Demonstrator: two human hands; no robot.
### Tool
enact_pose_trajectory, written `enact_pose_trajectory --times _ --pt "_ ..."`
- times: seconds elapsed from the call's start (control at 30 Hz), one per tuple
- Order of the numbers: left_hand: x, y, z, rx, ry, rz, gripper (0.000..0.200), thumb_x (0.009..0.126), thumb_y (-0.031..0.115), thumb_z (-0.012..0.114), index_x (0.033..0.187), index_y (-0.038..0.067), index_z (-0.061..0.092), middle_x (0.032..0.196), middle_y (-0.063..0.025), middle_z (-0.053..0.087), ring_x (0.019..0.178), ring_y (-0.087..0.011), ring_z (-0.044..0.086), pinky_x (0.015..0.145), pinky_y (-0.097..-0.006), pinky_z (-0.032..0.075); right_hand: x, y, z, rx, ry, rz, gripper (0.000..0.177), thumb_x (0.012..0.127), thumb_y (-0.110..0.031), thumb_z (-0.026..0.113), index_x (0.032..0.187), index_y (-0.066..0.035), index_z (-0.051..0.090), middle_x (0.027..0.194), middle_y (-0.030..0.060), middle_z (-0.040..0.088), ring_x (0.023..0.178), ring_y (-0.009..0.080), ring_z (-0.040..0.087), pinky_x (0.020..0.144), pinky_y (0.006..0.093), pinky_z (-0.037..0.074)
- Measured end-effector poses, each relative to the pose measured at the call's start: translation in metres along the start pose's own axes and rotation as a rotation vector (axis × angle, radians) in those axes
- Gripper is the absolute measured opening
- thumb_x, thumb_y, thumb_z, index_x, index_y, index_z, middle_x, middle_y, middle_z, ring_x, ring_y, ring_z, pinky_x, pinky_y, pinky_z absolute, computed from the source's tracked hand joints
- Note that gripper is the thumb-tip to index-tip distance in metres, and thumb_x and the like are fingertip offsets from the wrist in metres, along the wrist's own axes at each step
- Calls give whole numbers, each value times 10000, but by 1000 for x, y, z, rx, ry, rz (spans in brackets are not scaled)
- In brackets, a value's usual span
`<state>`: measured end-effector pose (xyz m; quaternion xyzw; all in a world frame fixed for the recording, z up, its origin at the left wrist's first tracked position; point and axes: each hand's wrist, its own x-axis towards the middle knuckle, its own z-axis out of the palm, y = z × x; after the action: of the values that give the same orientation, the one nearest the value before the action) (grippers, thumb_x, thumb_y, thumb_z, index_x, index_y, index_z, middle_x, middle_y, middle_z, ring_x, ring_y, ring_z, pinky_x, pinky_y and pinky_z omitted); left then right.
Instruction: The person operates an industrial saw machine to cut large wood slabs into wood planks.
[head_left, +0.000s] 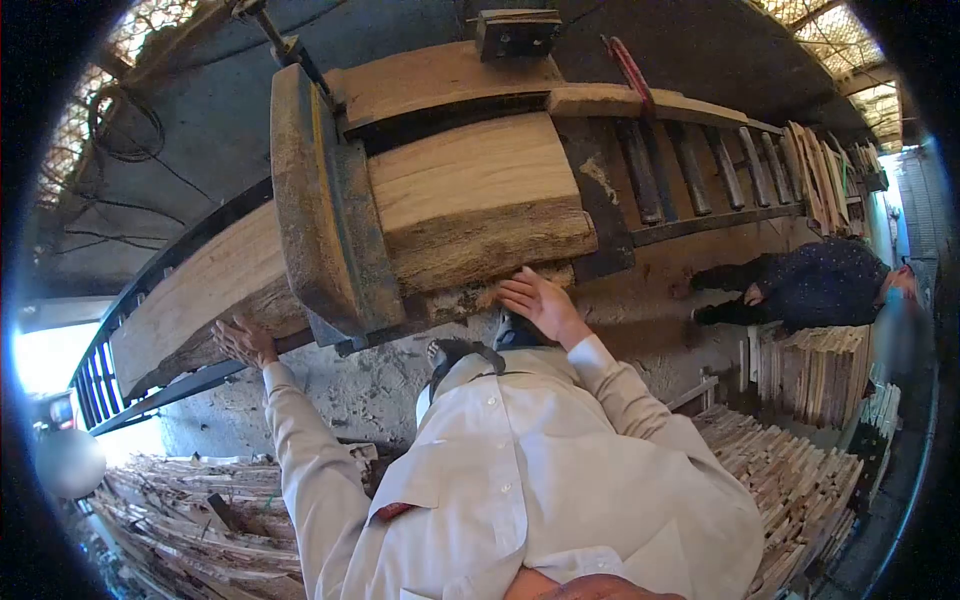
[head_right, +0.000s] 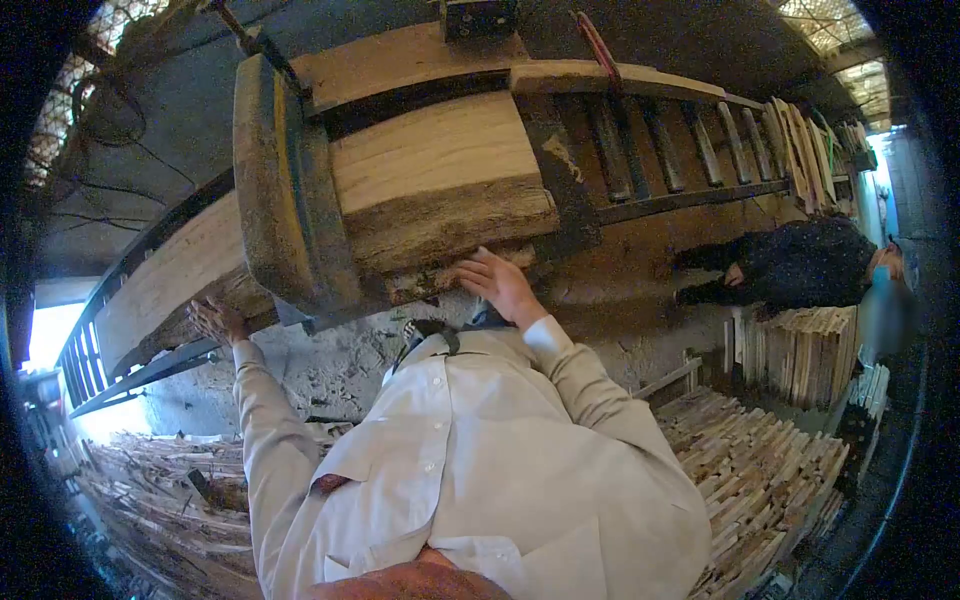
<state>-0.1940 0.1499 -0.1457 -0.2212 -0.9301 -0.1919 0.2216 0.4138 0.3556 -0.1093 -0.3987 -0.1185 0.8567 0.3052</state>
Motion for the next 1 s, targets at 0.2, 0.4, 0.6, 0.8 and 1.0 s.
enact_pose_trajectory --times 0.2,0.4,0.6,0.8,1.0 --pt "-1 20 -21 -42 -28 -43 703 1038 536 388 1522 27 383 1601 -229 329 1497 -399 268 1231 -502 183 44 16 37 248 248 49 645 944 -328 730 1447 -55 433 1389 225 542 1260 392 553 1027 530 523" --pt "0 11 -12 -1 5 -24 681 1035 510 416 1507 20 400 1577 -234 366 1489 -392 289 1229 -498 197 87 34 -23 -347 117 -365 481 946 -344 723 1340 -106 584 1334 76 630 1227 317 582 986 493 537" --pt "-2 11 -8 26 39 -25 647 1040 486 429 1498 29 410 1557 -216 403 1477 -385 314 1225 -498 215 21 -6 20 250 91 -291 445 982 -391 653 1313 -97 615 1323 63 647 1234 273 584 1073 467 457" --pt "-2 15 -13 -15 59 1 642 1031 500 446 1489 50 430 1558 -213 404 1475 -376 324 1221 -500 224 -36 -37 6 260 219 -385 607 965 -478 647 1414 -85 534 1419 71 573 1294 307 528 1132 501 389" --pt "-3 8 -1 -13 52 1 642 1029 496 448 1480 39 440 1558 -216 402 1475 -380 320 1224 -495 215 -59 -48 -67 252 344 -472 616 967 -504 635 1419 -101 528 1416 61 568 1288 290 529 1124 493 393"
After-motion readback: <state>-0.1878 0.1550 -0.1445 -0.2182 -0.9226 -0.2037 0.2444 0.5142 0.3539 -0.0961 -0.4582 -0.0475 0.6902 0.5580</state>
